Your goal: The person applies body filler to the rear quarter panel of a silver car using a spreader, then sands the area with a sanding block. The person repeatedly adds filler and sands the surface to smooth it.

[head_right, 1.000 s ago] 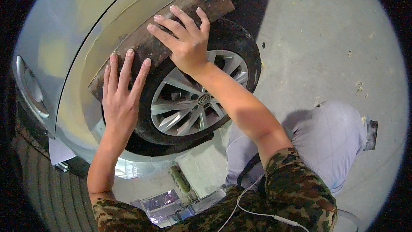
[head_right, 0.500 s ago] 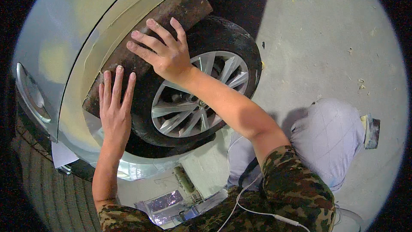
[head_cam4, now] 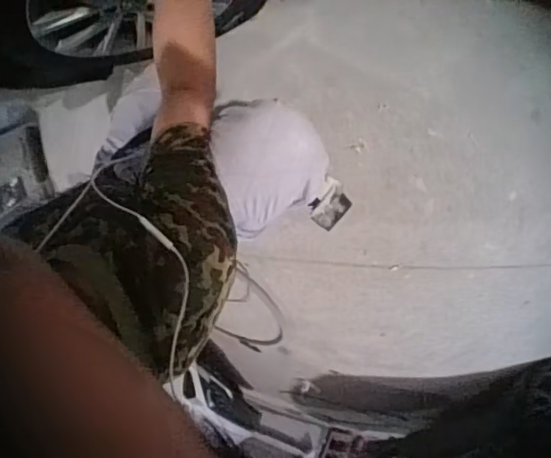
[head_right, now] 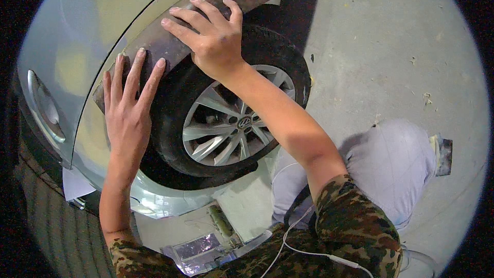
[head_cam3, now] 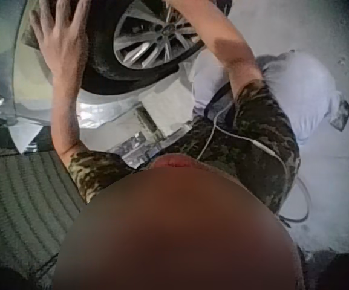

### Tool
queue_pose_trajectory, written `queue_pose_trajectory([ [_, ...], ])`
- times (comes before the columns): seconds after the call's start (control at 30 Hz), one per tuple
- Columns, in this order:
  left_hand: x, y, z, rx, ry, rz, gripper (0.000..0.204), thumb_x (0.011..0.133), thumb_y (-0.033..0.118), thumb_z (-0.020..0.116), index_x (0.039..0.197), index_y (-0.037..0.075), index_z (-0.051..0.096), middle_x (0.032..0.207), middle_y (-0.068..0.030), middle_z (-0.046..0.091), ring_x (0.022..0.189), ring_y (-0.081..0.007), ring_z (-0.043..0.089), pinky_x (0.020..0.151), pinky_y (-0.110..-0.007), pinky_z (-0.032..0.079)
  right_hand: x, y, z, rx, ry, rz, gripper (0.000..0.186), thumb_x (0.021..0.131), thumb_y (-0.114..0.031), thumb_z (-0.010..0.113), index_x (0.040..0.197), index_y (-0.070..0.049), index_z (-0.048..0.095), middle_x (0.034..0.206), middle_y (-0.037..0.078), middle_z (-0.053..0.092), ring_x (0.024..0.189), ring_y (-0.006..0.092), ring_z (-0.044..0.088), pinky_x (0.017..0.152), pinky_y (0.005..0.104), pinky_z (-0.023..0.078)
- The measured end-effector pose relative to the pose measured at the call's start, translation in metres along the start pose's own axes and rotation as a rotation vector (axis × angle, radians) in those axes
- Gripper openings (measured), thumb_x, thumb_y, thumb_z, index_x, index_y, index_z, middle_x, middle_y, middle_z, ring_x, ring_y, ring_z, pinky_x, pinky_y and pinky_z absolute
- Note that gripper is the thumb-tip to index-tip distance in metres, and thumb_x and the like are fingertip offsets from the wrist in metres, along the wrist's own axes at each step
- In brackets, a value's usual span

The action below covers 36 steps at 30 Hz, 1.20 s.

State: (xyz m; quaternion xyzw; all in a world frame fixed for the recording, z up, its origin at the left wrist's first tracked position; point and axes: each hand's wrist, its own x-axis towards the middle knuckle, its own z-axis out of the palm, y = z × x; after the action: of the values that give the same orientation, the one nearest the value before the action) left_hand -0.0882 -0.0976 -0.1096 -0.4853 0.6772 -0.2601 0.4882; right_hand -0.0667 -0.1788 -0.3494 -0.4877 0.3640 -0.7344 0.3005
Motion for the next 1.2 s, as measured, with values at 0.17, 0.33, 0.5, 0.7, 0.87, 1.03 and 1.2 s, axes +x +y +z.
queue_pose_trajectory([
  [0.17, 0.007, -0.005, 0.003, -0.013, -0.019, 0.022, 0.066, 0.097, 0.008, 0.059, 0.16, 0.028, 0.057, 0.165, -0.0106, 0.051, 0.151, -0.0459, 0.046, 0.125, -0.062, 0.036, 0.005, -0.002, 0.004, 0.021, -0.029, 0.038, 0.055, 0.084, 0.003, 0.068, 0.125, -0.031, 0.083, 0.134, -0.008, 0.075, 0.131, 0.0225, 0.065, 0.115, 0.0568, 0.033],
  [0.33, -0.003, 0.003, 0.017, -0.068, -0.018, 0.02, 0.065, 0.097, 0.008, 0.06, 0.159, 0.026, 0.058, 0.167, -0.0128, 0.049, 0.151, -0.0483, 0.045, 0.124, -0.063, 0.038, -0.006, -0.003, 0.007, 0.022, -0.024, 0.032, 0.037, 0.093, -0.009, 0.066, 0.116, -0.031, 0.085, 0.128, -0.008, 0.075, 0.131, 0.0227, 0.063, 0.115, 0.0625, 0.033],
  [0.5, -0.013, 0.01, 0.026, -0.079, -0.028, 0.015, 0.064, 0.098, 0.008, 0.06, 0.159, 0.026, 0.058, 0.168, -0.0119, 0.048, 0.154, -0.0479, 0.043, 0.123, -0.063, 0.039, -0.02, -0.005, 0.006, 0.028, -0.059, 0.059, 0.038, 0.092, -0.008, 0.067, 0.116, -0.031, 0.084, 0.128, -0.009, 0.075, 0.133, 0.0222, 0.062, 0.117, 0.0623, 0.031],
  [0.7, -0.021, 0.015, 0.035, -0.097, -0.015, 0.015, 0.063, 0.098, 0.011, 0.061, 0.159, 0.026, 0.059, 0.17, -0.0111, 0.046, 0.155, -0.0482, 0.042, 0.123, -0.062, 0.041, -0.035, -0.007, 0.008, 0.02, -0.046, 0.069, 0.043, 0.09, -0.006, 0.066, 0.118, -0.033, 0.084, 0.132, -0.011, 0.075, 0.135, 0.0217, 0.061, 0.119, 0.0606, 0.029],
  [0.87, -0.026, 0.022, 0.044, -0.135, -0.008, 0.0, 0.062, 0.1, 0.008, 0.057, 0.158, 0.027, 0.06, 0.17, -0.0102, 0.046, 0.157, -0.0455, 0.04, 0.124, -0.062, 0.04, -0.046, -0.006, 0.009, 0.019, -0.055, 0.072, 0.044, 0.091, -0.006, 0.067, 0.119, -0.034, 0.085, 0.134, -0.01, 0.074, 0.137, 0.022, 0.06, 0.12, 0.06, 0.029],
  [1.03, -0.028, 0.026, 0.047, -0.092, -0.008, 0.011, 0.063, 0.098, 0.009, 0.059, 0.159, 0.026, 0.059, 0.17, -0.0106, 0.046, 0.156, -0.046, 0.041, 0.123, -0.06, 0.04, -0.056, -0.004, 0.011, 0.006, -0.059, 0.071, 0.043, 0.091, -0.008, 0.067, 0.12, -0.033, 0.084, 0.134, -0.01, 0.074, 0.139, 0.0227, 0.059, 0.12, 0.0603, 0.03],
  [1.2, -0.032, 0.031, 0.031, -0.137, -0.112, 0.009, 0.069, 0.096, 0.006, 0.059, 0.161, 0.027, 0.055, 0.171, -0.0105, 0.044, 0.157, -0.0456, 0.04, 0.125, -0.061, 0.037, -0.061, -0.01, -0.001, 0.012, -0.091, 0.114, 0.041, 0.092, -0.009, 0.067, 0.121, -0.033, 0.084, 0.134, -0.009, 0.075, 0.137, 0.0234, 0.061, 0.119, 0.0601, 0.031],
])
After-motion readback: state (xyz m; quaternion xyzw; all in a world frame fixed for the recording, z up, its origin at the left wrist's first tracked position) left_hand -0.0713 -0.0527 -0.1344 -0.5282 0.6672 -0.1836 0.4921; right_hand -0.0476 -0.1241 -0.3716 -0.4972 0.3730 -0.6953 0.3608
